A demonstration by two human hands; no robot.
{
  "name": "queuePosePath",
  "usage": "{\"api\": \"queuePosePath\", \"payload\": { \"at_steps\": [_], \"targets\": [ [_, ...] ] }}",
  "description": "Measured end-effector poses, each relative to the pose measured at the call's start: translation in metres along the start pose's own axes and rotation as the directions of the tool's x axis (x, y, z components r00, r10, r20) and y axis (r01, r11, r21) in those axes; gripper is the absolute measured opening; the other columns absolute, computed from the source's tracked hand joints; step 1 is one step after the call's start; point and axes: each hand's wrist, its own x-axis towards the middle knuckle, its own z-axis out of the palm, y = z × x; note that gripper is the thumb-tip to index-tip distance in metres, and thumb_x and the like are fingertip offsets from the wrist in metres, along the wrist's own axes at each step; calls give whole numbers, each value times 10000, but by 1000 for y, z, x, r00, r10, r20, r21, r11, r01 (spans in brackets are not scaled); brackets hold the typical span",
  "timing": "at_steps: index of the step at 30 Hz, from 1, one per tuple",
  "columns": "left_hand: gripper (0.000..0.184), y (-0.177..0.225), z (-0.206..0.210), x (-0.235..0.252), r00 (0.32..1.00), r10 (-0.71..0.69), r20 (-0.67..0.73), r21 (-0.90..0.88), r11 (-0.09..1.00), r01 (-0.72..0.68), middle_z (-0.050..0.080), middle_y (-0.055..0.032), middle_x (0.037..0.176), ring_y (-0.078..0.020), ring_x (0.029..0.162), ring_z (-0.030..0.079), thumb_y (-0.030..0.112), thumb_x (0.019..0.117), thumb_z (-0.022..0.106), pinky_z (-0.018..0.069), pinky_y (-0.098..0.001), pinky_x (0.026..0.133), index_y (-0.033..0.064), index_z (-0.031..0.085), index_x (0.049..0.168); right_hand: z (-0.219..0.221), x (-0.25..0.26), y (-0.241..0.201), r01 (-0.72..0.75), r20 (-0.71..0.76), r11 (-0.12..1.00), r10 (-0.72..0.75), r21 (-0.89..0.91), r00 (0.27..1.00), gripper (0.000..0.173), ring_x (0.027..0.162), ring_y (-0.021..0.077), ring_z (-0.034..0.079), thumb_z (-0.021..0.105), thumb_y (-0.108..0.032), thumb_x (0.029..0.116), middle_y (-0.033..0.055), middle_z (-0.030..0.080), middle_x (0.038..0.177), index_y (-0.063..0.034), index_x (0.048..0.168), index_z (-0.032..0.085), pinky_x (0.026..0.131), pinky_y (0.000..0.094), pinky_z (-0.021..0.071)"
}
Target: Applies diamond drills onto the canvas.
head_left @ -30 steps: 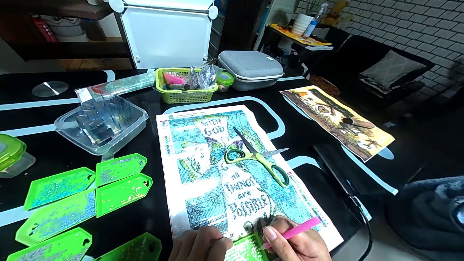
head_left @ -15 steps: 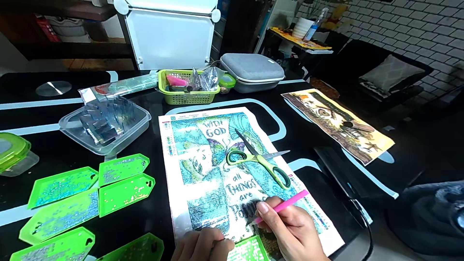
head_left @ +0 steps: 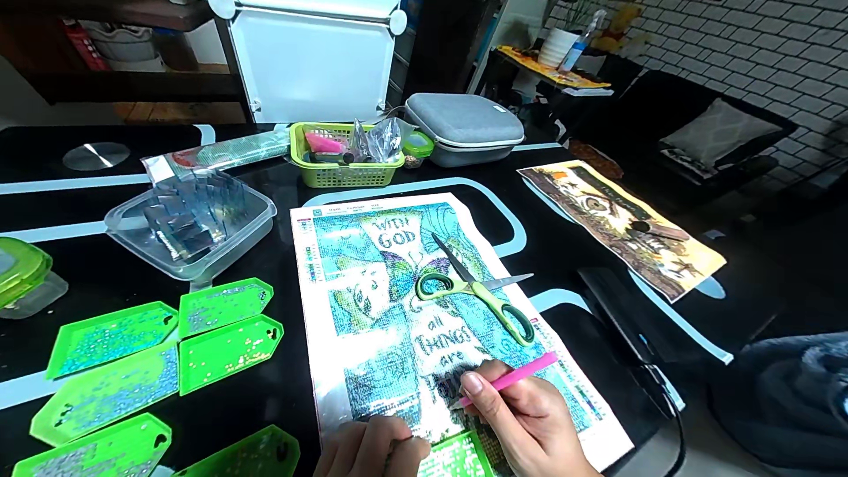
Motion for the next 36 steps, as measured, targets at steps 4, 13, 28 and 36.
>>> {"api": "queuePosePath", "payload": {
  "at_steps": [4,13,28,36],
  "targets": [
    [457,0,0,0,1000,-2,1,4,1000,2,706,-133,1148,-321,1007,656,408,818,820,512,-451,888,107,761,1155,0,-1,0,36,24,996,-35,-76,999,267,663,-5,609,530,-239,1091,19,637,748,-42,942,632,612,136,512],
    [462,-1,1,-1,1000,2,-1,7,1000,-2,706,-134,1151,-324,1011,658,420,817,819,515,-456,896,106,762,1151,-10,-2,-5,22,71,1000,-21,-18,997,269,700,3,639,539,-226,1088,27,683,789,-30,961,671,640,148,533],
    [452,0,0,-1,1000,-3,1,-13,1000,3,704,-149,1153,-334,1017,653,407,822,817,513,-459,888,100,764,1150,-14,-28,-22,-54,11,997,54,-60,998,278,717,30,636,541,-217,1084,43,635,741,-34,889,617,685,176,529],
    [453,0,-1,0,1000,-8,0,-21,1000,8,706,-147,1152,-337,1012,655,399,817,824,512,-465,894,95,765,1148,-16,-21,-25,-139,-16,987,140,80,990,242,708,-41,638,517,-209,1093,-39,670,768,-86,923,638,639,133,532]
  ]
}}
